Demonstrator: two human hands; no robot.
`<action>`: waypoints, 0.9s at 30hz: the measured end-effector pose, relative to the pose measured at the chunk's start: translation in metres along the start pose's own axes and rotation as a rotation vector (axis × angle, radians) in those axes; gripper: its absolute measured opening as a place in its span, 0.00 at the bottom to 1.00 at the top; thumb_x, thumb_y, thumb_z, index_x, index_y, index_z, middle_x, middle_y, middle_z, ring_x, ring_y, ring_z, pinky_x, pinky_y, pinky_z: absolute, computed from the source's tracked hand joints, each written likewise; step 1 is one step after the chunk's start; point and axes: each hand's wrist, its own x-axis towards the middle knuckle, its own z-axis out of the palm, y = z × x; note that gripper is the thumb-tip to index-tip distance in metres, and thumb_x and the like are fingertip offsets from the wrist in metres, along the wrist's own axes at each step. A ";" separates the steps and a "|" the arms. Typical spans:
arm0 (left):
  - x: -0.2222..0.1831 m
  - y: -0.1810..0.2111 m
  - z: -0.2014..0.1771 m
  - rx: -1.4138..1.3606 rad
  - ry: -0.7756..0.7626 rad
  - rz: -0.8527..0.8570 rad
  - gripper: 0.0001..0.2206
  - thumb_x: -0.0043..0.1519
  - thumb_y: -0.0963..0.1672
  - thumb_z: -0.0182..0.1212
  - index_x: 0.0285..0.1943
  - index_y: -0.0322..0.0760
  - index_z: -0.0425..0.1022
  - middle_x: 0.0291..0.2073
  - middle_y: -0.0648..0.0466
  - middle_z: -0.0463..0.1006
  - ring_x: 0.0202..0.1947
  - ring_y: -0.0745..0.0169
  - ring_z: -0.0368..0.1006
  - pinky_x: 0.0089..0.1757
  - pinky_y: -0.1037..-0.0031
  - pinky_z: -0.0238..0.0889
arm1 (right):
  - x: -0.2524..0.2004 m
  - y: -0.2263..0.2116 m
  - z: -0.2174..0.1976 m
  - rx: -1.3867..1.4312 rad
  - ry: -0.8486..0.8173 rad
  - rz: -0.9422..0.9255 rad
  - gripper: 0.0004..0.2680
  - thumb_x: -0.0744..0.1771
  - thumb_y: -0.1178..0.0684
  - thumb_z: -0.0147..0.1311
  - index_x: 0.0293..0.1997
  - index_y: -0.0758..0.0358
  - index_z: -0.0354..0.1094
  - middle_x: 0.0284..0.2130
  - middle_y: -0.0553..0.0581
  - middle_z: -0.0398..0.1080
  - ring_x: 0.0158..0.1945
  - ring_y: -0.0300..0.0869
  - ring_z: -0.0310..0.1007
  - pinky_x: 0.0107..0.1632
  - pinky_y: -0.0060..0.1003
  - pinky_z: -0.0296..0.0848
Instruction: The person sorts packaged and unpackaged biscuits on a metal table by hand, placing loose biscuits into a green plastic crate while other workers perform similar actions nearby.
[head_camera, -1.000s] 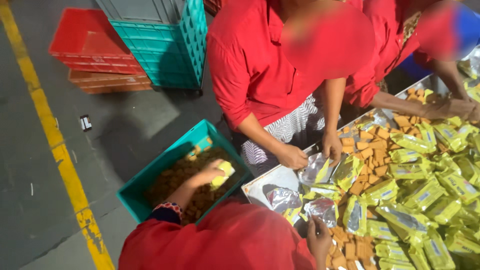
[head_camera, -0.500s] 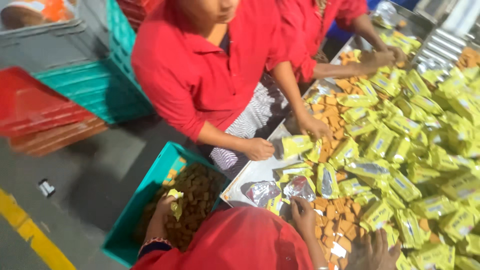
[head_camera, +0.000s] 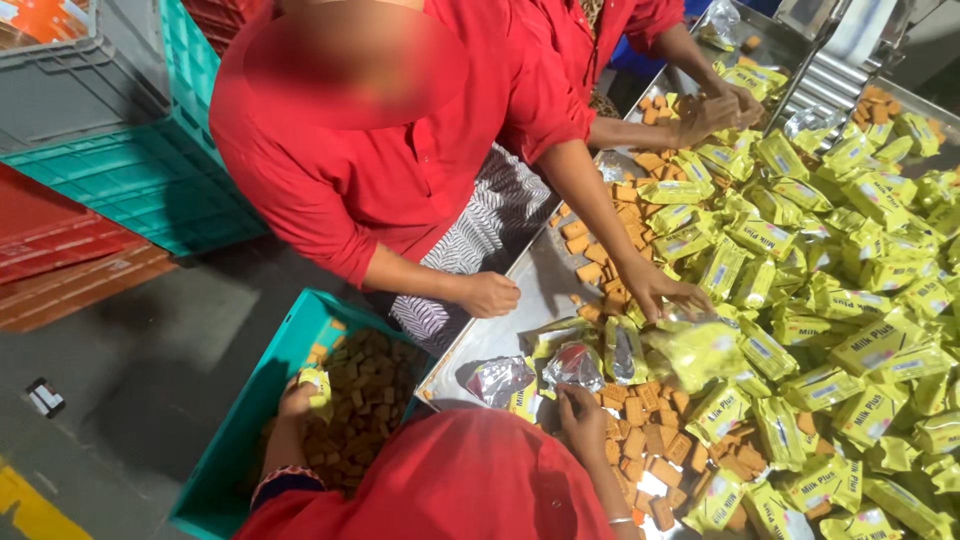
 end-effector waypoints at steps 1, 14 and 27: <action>-0.001 0.003 0.001 -0.037 -0.039 0.046 0.27 0.49 0.40 0.57 0.62 0.32 0.74 0.45 0.50 0.79 0.42 0.56 0.76 0.43 0.64 0.70 | 0.001 0.001 0.000 -0.026 -0.003 0.016 0.08 0.66 0.55 0.57 0.46 0.63 0.77 0.36 0.59 0.80 0.37 0.42 0.82 0.41 0.35 0.77; -0.027 0.029 0.010 0.739 0.295 0.754 0.13 0.72 0.43 0.51 0.51 0.29 0.81 0.40 0.51 0.83 0.35 0.65 0.75 0.42 0.73 0.69 | 0.003 0.003 -0.001 -0.048 -0.005 -0.018 0.07 0.66 0.55 0.57 0.45 0.61 0.78 0.37 0.58 0.80 0.39 0.42 0.82 0.42 0.36 0.77; -0.033 0.035 0.004 0.801 0.273 0.274 0.16 0.61 0.52 0.62 0.50 0.42 0.82 0.43 0.43 0.82 0.46 0.41 0.78 0.47 0.57 0.71 | -0.004 -0.015 -0.006 0.111 -0.095 0.196 0.09 0.69 0.54 0.55 0.51 0.66 0.75 0.33 0.53 0.74 0.25 0.34 0.60 0.27 0.30 0.59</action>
